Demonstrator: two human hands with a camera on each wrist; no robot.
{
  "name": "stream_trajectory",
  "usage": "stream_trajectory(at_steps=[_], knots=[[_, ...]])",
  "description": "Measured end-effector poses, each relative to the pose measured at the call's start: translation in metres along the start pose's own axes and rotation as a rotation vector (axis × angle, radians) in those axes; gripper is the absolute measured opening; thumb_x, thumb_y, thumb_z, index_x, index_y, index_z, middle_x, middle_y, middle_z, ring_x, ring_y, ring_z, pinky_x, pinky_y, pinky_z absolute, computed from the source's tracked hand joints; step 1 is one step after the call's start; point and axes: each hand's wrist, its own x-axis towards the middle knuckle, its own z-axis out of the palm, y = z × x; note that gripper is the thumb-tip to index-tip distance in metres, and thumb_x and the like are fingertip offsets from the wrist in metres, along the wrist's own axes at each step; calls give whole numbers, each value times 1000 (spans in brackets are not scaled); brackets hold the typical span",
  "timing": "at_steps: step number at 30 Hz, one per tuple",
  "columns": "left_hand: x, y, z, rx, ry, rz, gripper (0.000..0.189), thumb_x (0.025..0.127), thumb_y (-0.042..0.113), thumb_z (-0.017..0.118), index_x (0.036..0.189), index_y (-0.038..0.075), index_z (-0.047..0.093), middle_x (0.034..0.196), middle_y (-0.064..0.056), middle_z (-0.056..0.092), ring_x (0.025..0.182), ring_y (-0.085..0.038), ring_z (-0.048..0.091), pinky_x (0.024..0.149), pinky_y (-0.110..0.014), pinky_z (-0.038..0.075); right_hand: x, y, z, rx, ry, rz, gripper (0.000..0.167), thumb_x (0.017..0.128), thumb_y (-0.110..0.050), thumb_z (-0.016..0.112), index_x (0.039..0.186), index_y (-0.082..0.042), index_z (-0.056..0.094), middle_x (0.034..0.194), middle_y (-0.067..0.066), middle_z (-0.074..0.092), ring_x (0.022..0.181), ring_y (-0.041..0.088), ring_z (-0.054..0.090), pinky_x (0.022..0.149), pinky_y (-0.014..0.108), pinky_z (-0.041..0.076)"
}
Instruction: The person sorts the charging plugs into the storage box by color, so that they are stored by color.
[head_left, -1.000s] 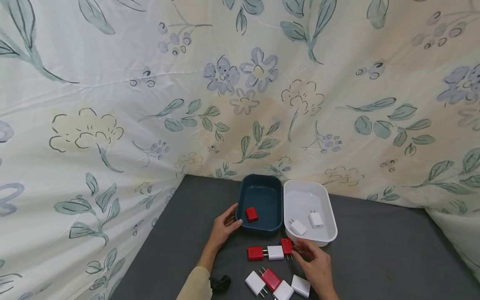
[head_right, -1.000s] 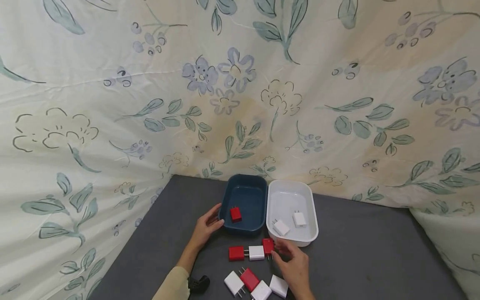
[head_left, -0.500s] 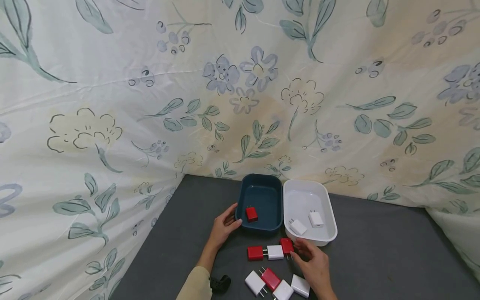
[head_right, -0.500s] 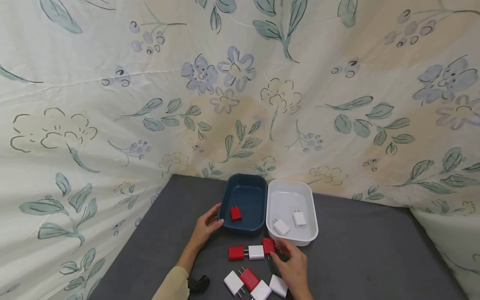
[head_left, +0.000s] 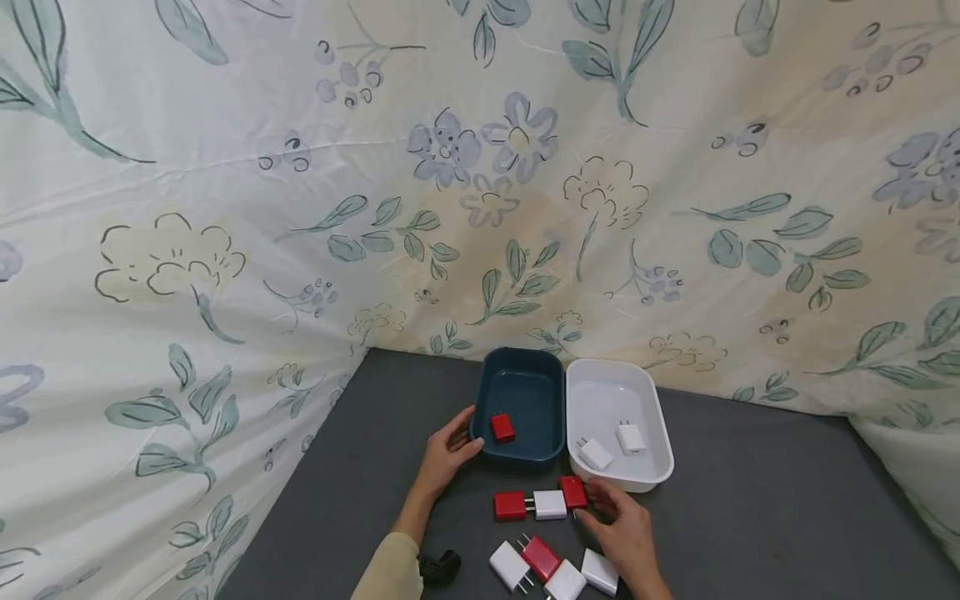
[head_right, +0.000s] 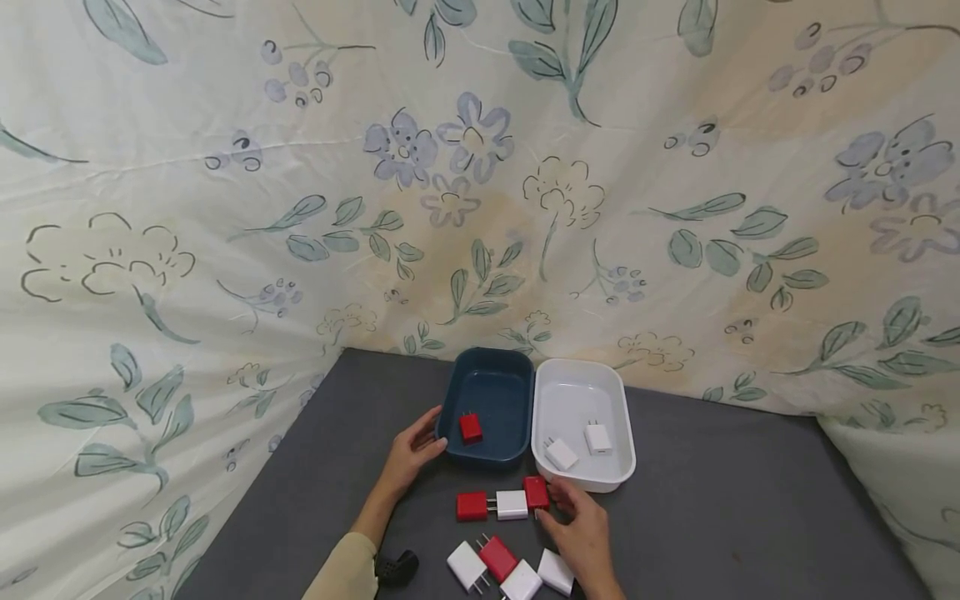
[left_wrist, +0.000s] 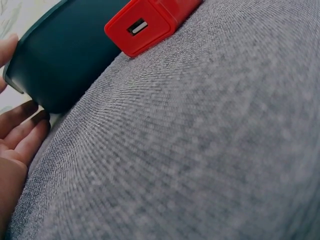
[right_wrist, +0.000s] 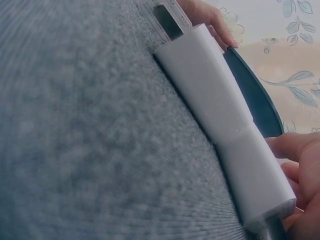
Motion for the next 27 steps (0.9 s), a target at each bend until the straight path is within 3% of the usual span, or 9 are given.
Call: stream_trajectory(at_steps=[8, 19, 27], knots=[[1, -3, 0, -13, -1, -11, 61, 92, 13, 67, 146, -2, 41, 144, -29, 46, 130, -45, 49, 105, -57, 40, 2, -1, 1, -35, -69, 35, 54, 68, -4, 87, 118, -4, 66, 111, 15, 71, 98, 25, 69, 85, 35, 58], [1, -3, -1, -7, 2, -31, 62, 92, 14, 67, 146, 0, 41, 146, -27, 46, 131, -43, 49, 106, -55, 40, 5, 0, 5, -47, -89, -1, 57, 66, -6, 89, 118, -2, 66, 113, 16, 70, 98, 26, 69, 84, 35, 58], [0, -1, -1, -25, -13, -42, 63, 92, 15, 67, 147, 0, 40, 147, -28, 44, 132, -45, 47, 108, -57, 38, 7, -7, 5, -92, -107, 44, 58, 65, -6, 89, 118, 1, 66, 114, 18, 69, 100, 28, 68, 86, 38, 57]])
